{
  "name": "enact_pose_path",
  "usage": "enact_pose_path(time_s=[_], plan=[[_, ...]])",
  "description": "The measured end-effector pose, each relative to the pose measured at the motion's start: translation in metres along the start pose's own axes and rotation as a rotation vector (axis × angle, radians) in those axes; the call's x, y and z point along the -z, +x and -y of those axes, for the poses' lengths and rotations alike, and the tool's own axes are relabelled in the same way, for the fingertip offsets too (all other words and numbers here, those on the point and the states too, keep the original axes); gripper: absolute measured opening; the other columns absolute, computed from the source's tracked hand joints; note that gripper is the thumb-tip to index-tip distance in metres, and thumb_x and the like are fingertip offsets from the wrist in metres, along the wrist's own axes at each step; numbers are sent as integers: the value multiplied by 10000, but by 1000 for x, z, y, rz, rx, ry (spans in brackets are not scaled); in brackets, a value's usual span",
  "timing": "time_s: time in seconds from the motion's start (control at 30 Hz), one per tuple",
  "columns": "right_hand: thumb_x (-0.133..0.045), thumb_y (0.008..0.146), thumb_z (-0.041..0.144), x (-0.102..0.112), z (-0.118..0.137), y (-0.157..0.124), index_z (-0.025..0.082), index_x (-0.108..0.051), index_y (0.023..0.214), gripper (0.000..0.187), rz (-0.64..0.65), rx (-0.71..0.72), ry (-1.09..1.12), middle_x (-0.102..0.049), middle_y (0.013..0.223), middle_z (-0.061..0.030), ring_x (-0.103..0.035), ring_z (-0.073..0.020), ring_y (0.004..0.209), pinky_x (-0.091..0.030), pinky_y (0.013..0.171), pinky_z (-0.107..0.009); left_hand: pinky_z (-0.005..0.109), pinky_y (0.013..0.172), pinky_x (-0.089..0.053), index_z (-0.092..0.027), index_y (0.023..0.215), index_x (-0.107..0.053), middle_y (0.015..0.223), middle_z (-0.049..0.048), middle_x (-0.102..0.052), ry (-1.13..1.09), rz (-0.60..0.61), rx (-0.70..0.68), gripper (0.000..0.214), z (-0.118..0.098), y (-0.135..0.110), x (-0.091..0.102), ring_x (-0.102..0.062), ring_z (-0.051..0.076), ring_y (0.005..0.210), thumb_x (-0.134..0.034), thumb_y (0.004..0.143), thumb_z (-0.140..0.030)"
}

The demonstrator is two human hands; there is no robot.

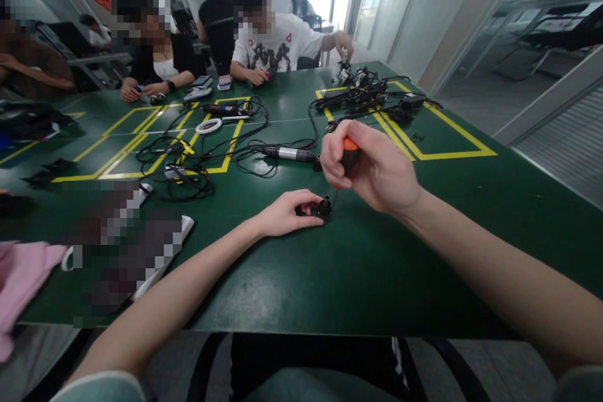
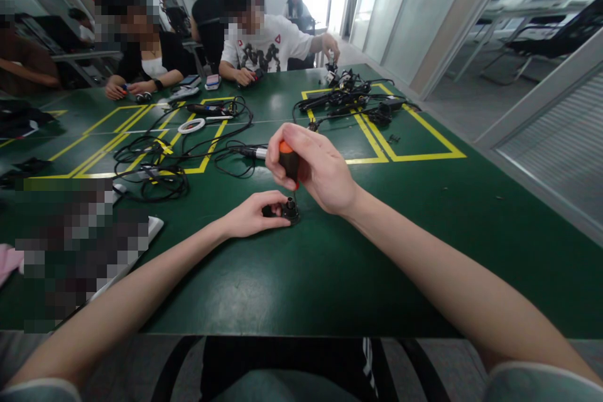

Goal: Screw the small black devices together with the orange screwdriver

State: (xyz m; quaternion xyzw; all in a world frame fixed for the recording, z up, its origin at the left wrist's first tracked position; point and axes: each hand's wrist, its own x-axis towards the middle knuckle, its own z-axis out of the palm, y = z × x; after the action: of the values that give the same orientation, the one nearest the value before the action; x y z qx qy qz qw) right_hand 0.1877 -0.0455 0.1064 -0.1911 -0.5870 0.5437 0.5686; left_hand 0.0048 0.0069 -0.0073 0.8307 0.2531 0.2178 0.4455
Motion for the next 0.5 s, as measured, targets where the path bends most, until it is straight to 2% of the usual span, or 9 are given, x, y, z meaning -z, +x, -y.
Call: enact_pose_path(time_s=[0.13, 0.27, 0.37, 0.5], plan=[[-601, 1019, 600, -3, 0, -3, 210, -511, 704, 510, 54, -17, 50, -360, 545, 69, -261, -75, 466, -222, 422, -217, 280, 795, -502, -161, 1191, -753, 913, 17, -690, 23, 1, 2, 412, 1, 0, 0, -602, 153, 806, -859, 858, -380], [-641, 997, 525, -2, -2, -6, 231, -498, 827, 370, 58, 4, 85, -363, 540, 104, -206, -65, 443, -193, 418, -201, 283, 805, -498, -157, 1197, -751, 894, 9, -677, 43, 9, 3, 413, 1, 0, 1, -597, 154, 809, -848, 869, -389], [-695, 976, 466, 0, -4, -4, 236, -481, 851, 338, 43, 14, 74, -454, 571, 94, -280, -65, 446, -220, 418, -193, 283, 803, -499, -159, 1212, -748, 909, 15, -678, 46, 10, 1, 421, 1, 0, 1, -599, 157, 816, -840, 877, -398], [-686, 989, 494, 1, -5, 0, 199, -575, 826, 354, 24, 51, 44, -555, 642, 36, -424, -82, 486, -309, 441, -223, 284, 799, -496, -156, 1207, -748, 916, 18, -674, 47, 12, -27, 413, 2, 0, 2, -594, 155, 811, -829, 889, -406]])
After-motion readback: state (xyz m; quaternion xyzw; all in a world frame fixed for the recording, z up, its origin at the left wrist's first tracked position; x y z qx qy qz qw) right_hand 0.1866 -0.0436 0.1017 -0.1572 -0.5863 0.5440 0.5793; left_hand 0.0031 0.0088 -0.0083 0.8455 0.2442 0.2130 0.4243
